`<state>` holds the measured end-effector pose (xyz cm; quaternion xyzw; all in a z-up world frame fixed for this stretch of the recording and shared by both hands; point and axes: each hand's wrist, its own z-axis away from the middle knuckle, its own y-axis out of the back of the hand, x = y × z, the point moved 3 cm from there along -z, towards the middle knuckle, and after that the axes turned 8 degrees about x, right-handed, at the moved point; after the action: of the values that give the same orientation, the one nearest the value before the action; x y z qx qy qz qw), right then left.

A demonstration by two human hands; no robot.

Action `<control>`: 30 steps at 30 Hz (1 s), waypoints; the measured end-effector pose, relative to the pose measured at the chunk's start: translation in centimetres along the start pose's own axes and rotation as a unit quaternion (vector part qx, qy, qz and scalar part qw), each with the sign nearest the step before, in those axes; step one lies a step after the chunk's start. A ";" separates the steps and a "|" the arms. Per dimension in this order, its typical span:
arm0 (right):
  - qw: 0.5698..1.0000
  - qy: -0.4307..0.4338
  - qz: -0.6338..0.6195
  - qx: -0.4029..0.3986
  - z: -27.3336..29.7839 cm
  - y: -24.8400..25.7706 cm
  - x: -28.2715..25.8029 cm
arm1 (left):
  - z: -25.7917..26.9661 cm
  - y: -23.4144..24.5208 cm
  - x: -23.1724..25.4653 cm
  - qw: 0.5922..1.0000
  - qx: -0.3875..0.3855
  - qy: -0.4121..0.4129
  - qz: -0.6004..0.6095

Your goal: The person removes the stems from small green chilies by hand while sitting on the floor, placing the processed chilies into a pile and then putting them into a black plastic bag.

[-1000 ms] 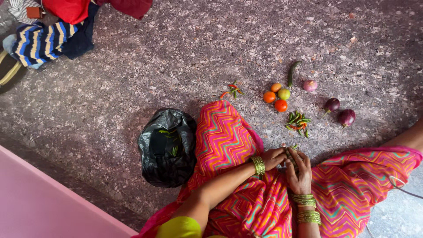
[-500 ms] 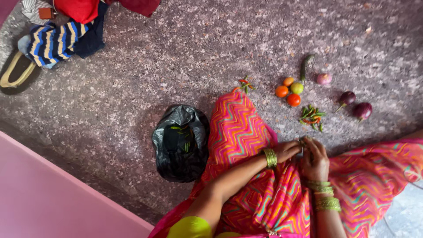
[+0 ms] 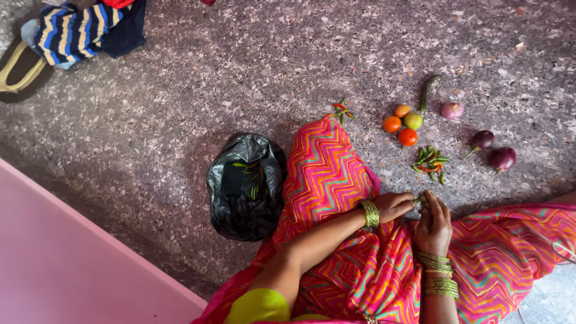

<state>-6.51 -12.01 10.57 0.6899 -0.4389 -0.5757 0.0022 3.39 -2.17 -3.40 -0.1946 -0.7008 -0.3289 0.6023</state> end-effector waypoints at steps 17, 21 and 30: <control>0.996 0.023 0.074 0.031 0.6 1.3 0.2 | -0.3 0.3 1.1 0.999 0.002 0.021 -0.029; 0.996 0.025 0.079 0.042 0.8 1.5 -0.3 | -0.8 -0.6 -1.3 0.998 0.020 0.044 0.043; 0.993 0.068 0.049 0.086 0.3 1.8 -1.6 | -0.4 -3.6 -4.2 0.984 -0.022 -0.001 0.178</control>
<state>-7.77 -12.04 12.67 0.7023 -0.5192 -0.4870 0.0008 2.09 -4.45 -8.30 -0.3294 -0.6482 -0.2316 0.6463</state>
